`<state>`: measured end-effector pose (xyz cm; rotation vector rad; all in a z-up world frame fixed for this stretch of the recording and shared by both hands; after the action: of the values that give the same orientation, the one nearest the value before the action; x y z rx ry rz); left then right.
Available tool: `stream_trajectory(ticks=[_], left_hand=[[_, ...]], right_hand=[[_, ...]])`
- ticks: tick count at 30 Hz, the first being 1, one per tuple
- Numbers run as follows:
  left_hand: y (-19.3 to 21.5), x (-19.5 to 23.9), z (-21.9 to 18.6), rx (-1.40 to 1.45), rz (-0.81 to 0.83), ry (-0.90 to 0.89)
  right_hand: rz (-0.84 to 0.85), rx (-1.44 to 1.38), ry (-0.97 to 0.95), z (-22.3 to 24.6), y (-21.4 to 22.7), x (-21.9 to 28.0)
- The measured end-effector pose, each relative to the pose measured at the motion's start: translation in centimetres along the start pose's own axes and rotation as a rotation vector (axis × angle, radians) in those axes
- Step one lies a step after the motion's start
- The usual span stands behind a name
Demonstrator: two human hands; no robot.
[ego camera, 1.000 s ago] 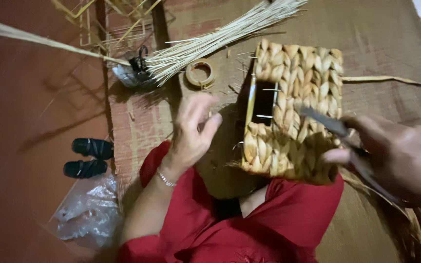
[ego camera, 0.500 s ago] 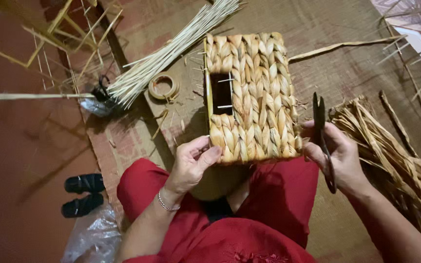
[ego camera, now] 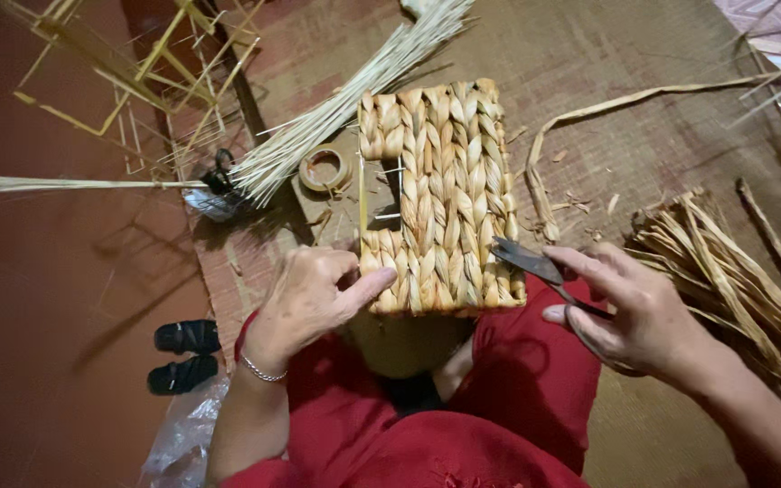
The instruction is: The person trims the protruding ends of woven palm leaves on a rectangular basket using shears. They rotate the basket to access different sides and carefully cut the excess material flush with the frame.
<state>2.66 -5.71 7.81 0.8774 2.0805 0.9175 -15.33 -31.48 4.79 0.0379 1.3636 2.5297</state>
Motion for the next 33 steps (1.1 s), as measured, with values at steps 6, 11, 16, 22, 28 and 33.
stream_trajectory(ticks=[6, 11, 16, 22, 28, 33], left_hand=[[-0.1, -3.2, -2.3, -0.089, -0.212, -0.310], [-3.8, -7.3, -3.2, -0.109, -0.231, -0.440], [-5.6, -8.6, -0.7, 0.271, -0.128, -0.359], [-5.4, -8.0, 0.4, 0.596, -0.038, -0.195], [-4.8, -7.6, -0.4, 0.539, -0.106, -0.268], [-5.4, -7.5, 0.2, 0.561, -0.116, -0.251]], right_hand=[[-0.169, 0.456, 0.289, 2.9, 1.6, 0.1], [0.060, 0.682, 0.125, 2.0, 0.6, -1.2], [0.015, 0.623, 0.250, 4.1, 1.5, -1.9], [-0.002, 0.570, 0.329, 6.2, 1.1, -3.2], [0.324, 0.769, 0.225, 4.5, -2.0, -3.7], [0.355, 1.003, 0.396, 2.9, -3.2, -2.8]])
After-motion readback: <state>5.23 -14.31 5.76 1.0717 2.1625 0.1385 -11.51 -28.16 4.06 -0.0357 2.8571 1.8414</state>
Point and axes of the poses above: each hand's wrist, its own x-axis away from the middle knuckle, its own y-axis out of the back of the hand, z = x × y, the point moved 7 cm from there along -x, towards the middle knuckle, and after that the axes turned 6 degrees about -y, right-handed, at the moved point
